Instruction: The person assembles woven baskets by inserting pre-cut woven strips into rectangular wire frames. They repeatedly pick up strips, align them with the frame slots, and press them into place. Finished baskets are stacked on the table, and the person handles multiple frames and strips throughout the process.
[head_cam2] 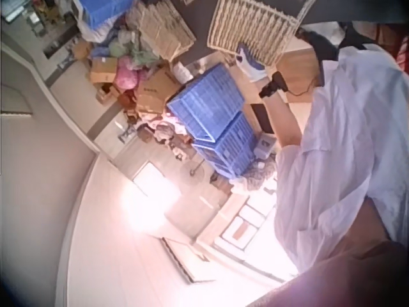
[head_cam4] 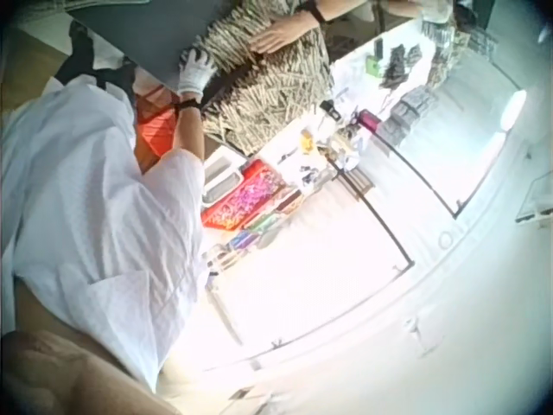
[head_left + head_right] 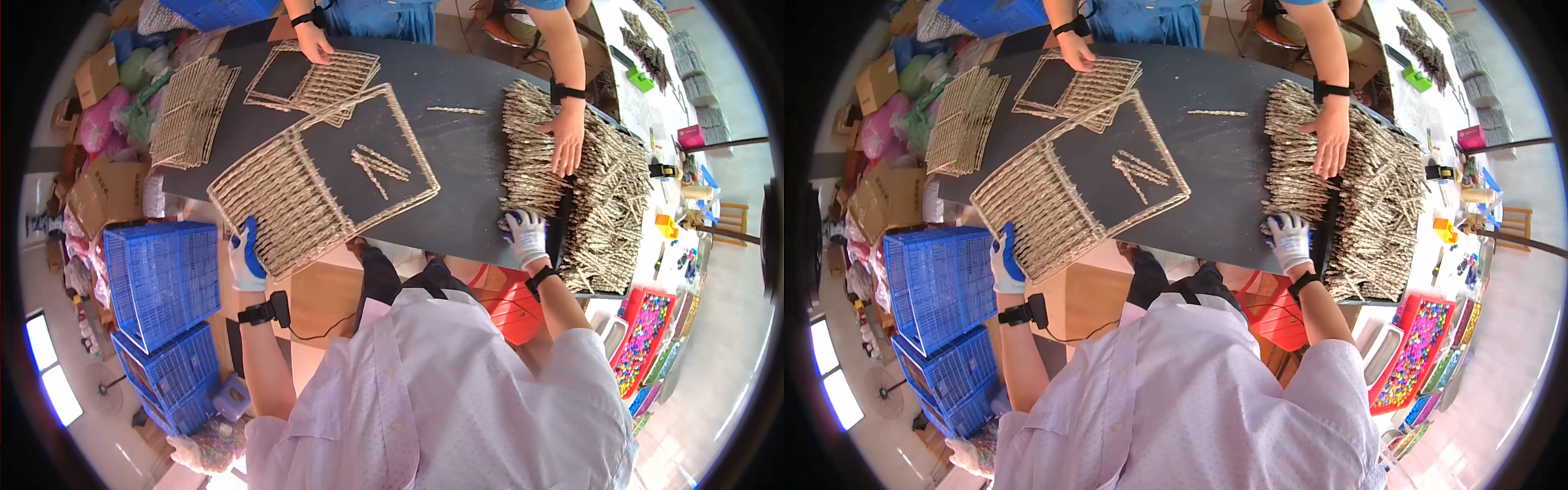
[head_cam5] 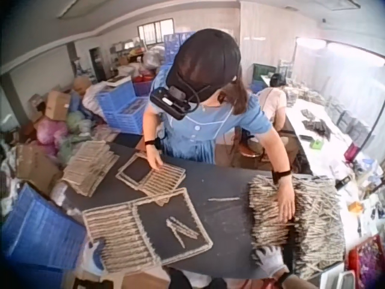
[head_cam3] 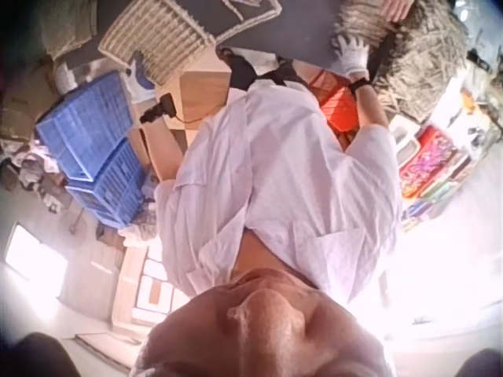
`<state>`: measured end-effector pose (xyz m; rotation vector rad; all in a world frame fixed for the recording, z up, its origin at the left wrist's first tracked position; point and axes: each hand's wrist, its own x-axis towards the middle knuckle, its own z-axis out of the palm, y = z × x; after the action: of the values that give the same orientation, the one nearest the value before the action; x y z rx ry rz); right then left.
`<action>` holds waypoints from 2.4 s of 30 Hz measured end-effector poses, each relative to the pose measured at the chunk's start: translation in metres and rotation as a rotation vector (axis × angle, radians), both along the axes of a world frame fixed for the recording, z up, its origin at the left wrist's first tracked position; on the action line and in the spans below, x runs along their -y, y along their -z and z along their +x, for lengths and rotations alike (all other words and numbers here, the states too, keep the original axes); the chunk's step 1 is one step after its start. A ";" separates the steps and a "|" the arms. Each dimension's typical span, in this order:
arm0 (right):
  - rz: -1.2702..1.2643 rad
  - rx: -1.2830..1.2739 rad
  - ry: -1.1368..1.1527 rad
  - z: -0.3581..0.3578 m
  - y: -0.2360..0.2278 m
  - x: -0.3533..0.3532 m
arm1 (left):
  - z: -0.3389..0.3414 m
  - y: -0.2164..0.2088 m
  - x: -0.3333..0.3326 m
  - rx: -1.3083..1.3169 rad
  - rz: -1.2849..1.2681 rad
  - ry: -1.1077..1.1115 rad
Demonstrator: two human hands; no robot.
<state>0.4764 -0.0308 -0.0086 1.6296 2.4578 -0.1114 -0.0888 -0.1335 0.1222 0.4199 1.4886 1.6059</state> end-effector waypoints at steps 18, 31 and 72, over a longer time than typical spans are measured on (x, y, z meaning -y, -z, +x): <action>0.057 -0.616 -0.618 -0.147 -0.137 -0.037 | 0.017 0.000 -0.024 0.012 0.036 0.140; 0.146 -0.628 -0.714 -0.202 -0.120 -0.043 | 0.032 -0.008 -0.046 0.185 -0.016 0.109; -0.439 -0.971 -0.430 -0.217 -0.105 -0.086 | 0.052 -0.032 -0.053 0.018 0.006 -0.002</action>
<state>0.2591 0.0551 0.0962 0.9101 3.0027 -1.5543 -0.0372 -0.0803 0.1544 0.4058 1.4719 1.6120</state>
